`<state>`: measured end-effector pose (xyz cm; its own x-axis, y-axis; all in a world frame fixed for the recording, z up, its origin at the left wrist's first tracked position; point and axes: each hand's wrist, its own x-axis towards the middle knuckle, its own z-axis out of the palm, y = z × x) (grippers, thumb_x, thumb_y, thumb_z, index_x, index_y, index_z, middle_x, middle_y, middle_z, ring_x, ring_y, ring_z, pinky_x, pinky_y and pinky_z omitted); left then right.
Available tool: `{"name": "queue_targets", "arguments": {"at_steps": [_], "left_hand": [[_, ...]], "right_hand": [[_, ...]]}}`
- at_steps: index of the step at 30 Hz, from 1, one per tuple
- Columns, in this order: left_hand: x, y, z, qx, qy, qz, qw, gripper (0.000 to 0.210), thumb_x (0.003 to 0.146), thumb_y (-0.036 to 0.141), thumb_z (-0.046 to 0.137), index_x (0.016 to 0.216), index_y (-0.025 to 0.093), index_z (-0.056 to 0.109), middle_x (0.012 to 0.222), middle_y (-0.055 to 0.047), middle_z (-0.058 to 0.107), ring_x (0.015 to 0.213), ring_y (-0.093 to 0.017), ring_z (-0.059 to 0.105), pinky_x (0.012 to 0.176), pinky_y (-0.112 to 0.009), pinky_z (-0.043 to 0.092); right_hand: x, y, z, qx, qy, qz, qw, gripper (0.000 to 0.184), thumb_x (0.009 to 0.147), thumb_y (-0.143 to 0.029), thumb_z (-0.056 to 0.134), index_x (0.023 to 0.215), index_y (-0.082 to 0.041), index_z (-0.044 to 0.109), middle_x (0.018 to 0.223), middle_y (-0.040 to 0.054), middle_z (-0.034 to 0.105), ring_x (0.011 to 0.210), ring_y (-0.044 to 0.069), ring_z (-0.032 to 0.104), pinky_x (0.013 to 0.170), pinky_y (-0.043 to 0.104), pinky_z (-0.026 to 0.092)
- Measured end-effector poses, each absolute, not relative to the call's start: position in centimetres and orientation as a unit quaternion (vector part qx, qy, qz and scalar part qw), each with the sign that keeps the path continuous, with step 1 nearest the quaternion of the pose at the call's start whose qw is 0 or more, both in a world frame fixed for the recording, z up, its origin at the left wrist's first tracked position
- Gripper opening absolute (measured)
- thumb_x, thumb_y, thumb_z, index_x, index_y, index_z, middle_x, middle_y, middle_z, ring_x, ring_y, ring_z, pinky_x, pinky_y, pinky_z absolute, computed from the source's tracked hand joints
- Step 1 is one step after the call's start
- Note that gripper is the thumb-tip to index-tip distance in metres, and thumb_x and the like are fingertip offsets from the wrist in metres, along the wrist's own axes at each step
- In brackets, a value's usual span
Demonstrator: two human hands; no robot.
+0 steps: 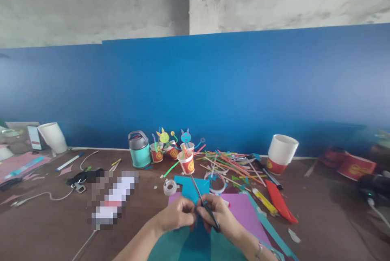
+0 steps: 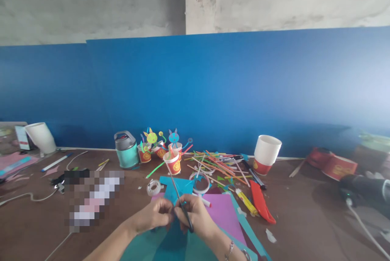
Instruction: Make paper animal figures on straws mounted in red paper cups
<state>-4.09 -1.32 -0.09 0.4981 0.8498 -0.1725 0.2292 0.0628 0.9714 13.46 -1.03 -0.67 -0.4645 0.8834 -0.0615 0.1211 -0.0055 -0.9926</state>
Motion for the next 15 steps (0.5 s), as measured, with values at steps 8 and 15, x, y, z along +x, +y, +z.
{"name": "queue_targets", "arguments": {"at_steps": [8, 15], "left_hand": [[-3.4, -1.3, 0.3, 0.633, 0.439, 0.385, 0.507, 0.019, 0.071, 0.028, 0.062, 0.056, 0.017, 0.057, 0.055, 0.003, 0.051, 0.056, -0.011, 0.042, 0.055, -0.024, 0.029], [-1.9, -1.3, -0.7, 0.531, 0.388, 0.456, 0.6, 0.034, 0.064, 0.046, 0.076, 0.073, 0.017, 0.059, 0.058, 0.004, 0.053, 0.056, -0.011, 0.045, 0.056, -0.024, 0.03]], "right_hand": [[13.6, -0.6, -1.3, -0.41, -0.616, 0.56, 0.373, 0.026, 0.07, -0.042, 0.06, 0.069, -0.019, 0.049, 0.035, -0.0074, 0.048, 0.029, 0.006, 0.038, 0.033, 0.017, 0.024], [13.4, -0.9, -0.7, -0.413, -0.565, 0.553, 0.453, 0.037, 0.069, -0.05, 0.068, 0.072, -0.018, 0.052, 0.036, -0.0065, 0.049, 0.034, 0.007, 0.041, 0.039, 0.019, 0.03]]}}
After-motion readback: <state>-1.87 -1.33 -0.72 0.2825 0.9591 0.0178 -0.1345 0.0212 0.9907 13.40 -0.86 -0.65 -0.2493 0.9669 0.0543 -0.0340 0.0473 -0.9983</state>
